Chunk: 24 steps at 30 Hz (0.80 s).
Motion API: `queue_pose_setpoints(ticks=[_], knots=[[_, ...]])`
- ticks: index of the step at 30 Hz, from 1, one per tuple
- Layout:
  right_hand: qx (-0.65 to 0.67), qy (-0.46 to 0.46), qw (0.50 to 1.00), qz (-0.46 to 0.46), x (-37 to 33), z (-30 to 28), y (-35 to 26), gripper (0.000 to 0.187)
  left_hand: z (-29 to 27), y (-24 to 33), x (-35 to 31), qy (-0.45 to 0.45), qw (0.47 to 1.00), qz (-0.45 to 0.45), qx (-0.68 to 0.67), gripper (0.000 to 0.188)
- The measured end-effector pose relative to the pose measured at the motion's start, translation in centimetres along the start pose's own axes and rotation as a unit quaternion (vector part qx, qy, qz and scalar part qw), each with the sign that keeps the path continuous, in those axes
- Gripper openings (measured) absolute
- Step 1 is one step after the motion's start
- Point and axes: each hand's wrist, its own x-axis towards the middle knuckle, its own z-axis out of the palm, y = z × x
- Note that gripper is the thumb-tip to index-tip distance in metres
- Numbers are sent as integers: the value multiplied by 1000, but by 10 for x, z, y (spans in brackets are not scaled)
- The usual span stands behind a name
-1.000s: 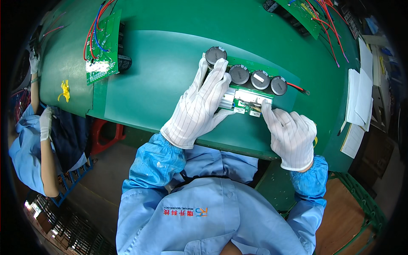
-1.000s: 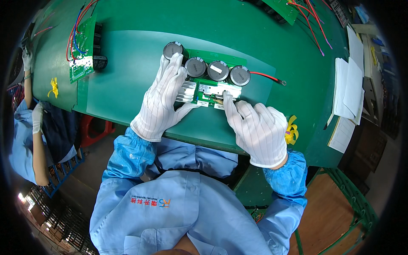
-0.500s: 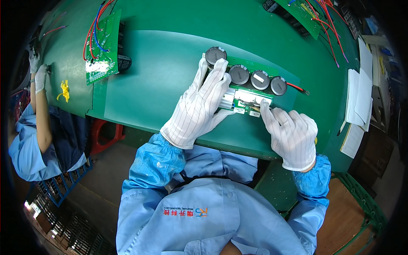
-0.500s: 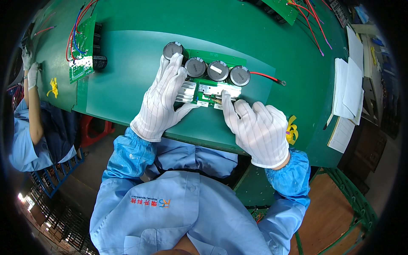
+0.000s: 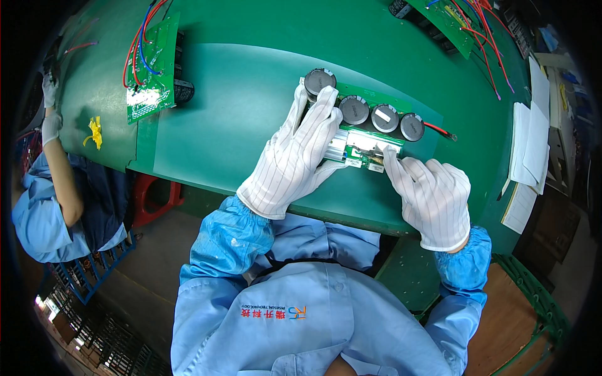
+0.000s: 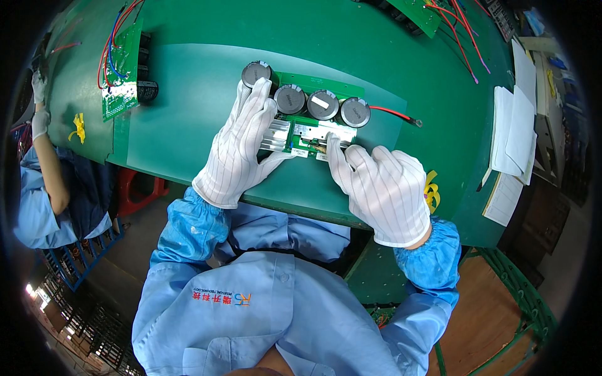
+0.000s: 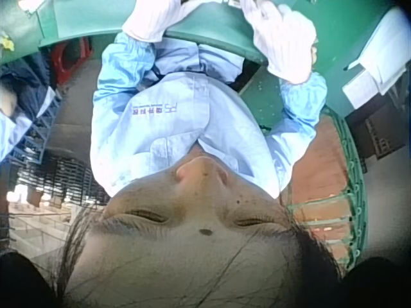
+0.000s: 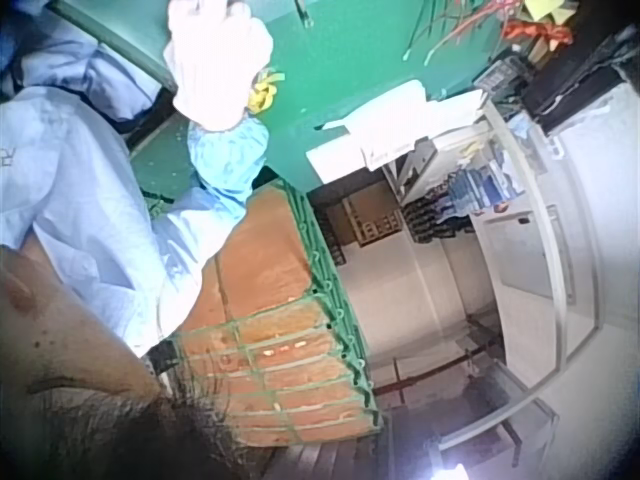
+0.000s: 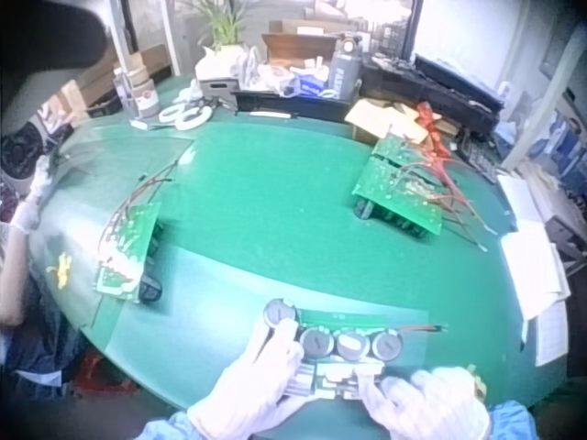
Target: Applying a yellow adhesive or sealant to electronic components on green circuit boards using a small wooden applicator stick.
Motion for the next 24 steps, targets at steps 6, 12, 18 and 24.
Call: queue_pose_setpoints(ticks=[6, 12, 18, 24], knots=[[34, -43, 998, 9, 3, -7, 2, 68, -1, 0, 0, -1, 1000, -3, -3, 95], [-7, 37, 999, 1, 2, -1, -2, 60, 1, 0, 0, -1, 1000, 0, -5, 94], [-45, 16, 999, -6, 7, -5, -7, 47, -2, 1, 0, -5, 1000, -3, 6, 93], [-35, 8, 999, -12, 10, -7, -5, 50, -1, 0, 1, 1, 1000, 3, 7, 92]])
